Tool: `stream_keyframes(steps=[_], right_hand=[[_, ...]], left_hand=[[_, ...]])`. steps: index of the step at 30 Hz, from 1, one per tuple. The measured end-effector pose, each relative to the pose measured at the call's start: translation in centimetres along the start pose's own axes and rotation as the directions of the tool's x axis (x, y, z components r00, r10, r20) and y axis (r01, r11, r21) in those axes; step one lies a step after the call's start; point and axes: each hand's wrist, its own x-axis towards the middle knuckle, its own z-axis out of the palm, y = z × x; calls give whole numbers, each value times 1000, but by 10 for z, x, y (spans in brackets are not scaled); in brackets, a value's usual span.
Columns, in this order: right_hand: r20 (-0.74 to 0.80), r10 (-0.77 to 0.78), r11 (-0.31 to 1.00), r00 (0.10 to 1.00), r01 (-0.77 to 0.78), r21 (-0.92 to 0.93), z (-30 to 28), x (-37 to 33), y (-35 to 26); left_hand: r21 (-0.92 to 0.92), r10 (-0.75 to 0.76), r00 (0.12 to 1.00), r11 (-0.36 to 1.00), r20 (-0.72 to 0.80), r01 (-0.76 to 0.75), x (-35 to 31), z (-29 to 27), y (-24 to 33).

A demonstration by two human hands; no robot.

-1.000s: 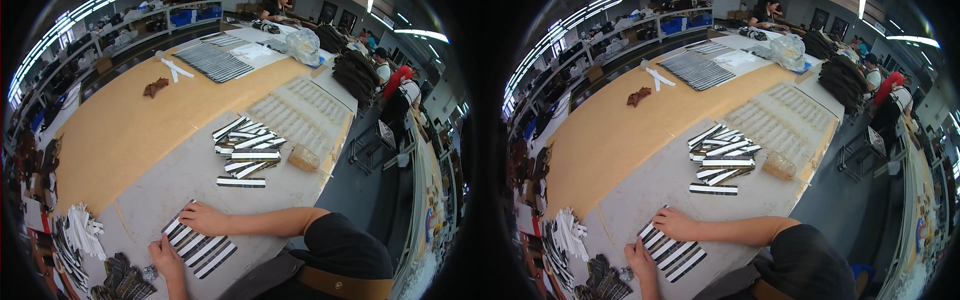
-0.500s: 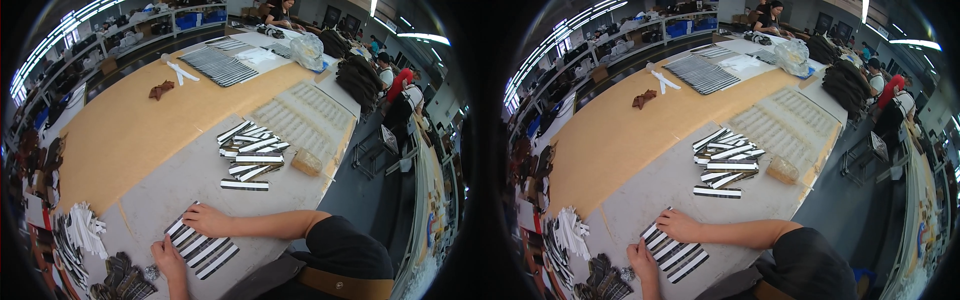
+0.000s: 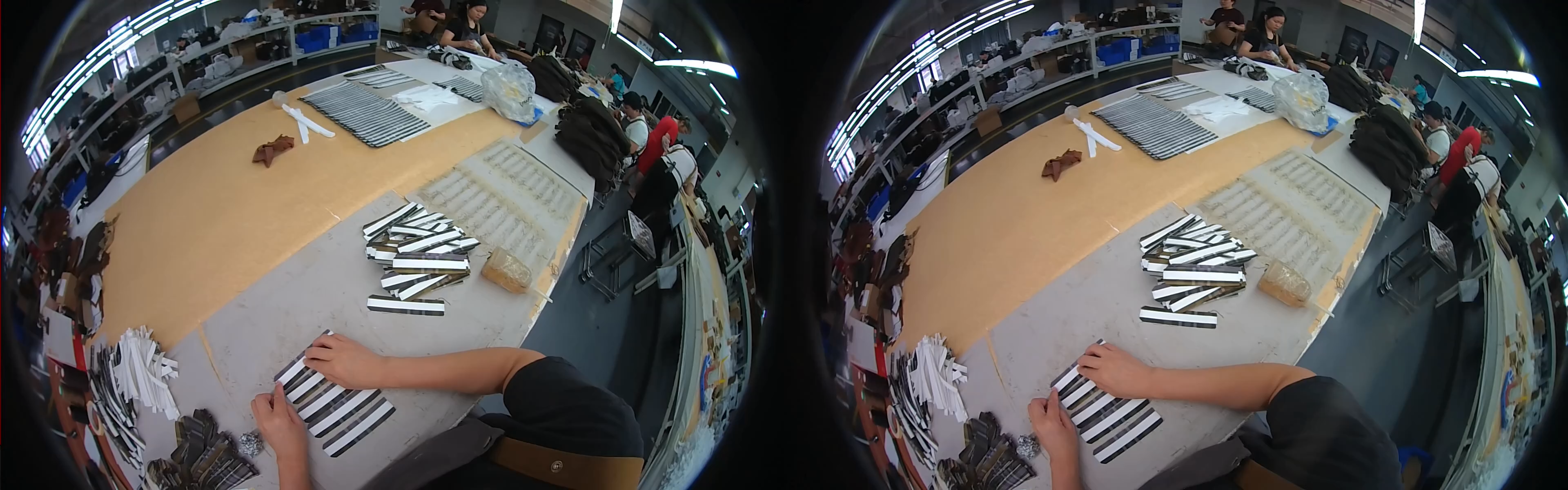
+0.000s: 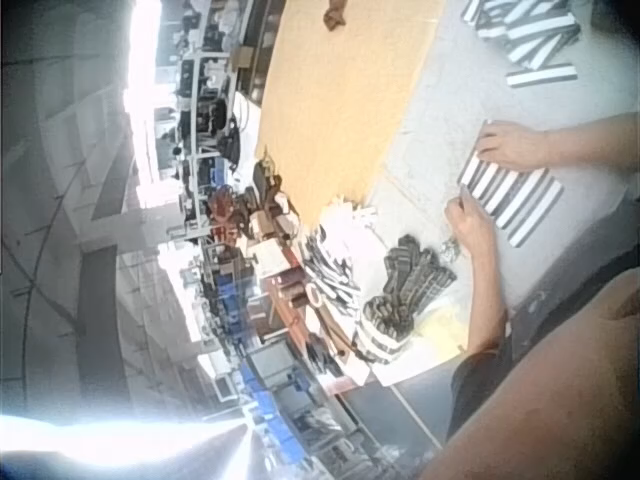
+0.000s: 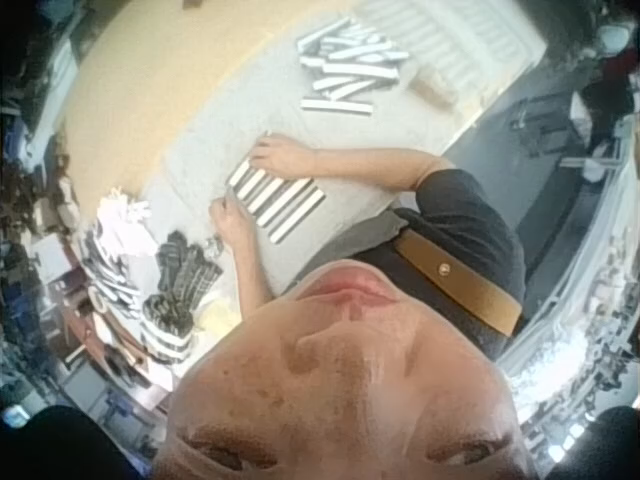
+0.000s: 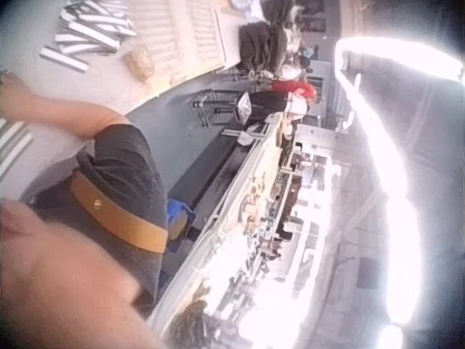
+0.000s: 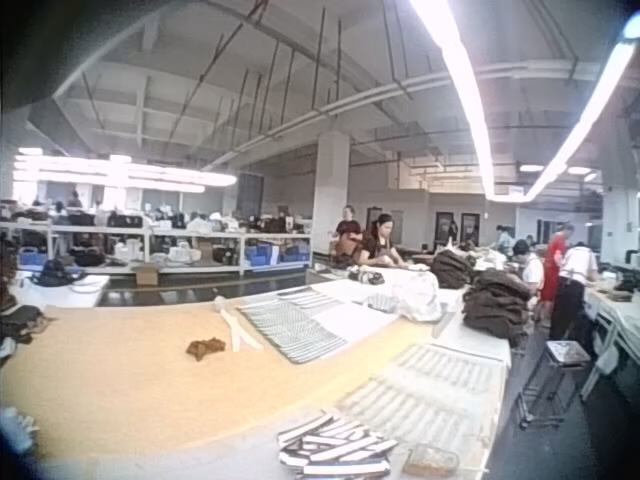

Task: The recorder is aligning and gluing fabric strips with white reinforcing material in a workshop environment.

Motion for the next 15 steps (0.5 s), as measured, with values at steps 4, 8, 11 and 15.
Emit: stream_keyframes(steps=[4,8,11,15], right_hand=[[-16,-5,1000,1000,5,9,1,0,2],[-17,-2,1000,1000,3,11,2,0,1],[-3,2,1000,1000,-2,-1,0,0,1],[25,11,1000,1000,-11,-2,-2,0,0]], left_hand=[[-11,-5,1000,1000,8,5,1,-1,1],[-30,-20,1000,999,1,20,2,-2,3],[-34,-27,1000,999,-1,27,2,-2,4],[-30,-22,1000,999,-8,22,1,-1,2]])
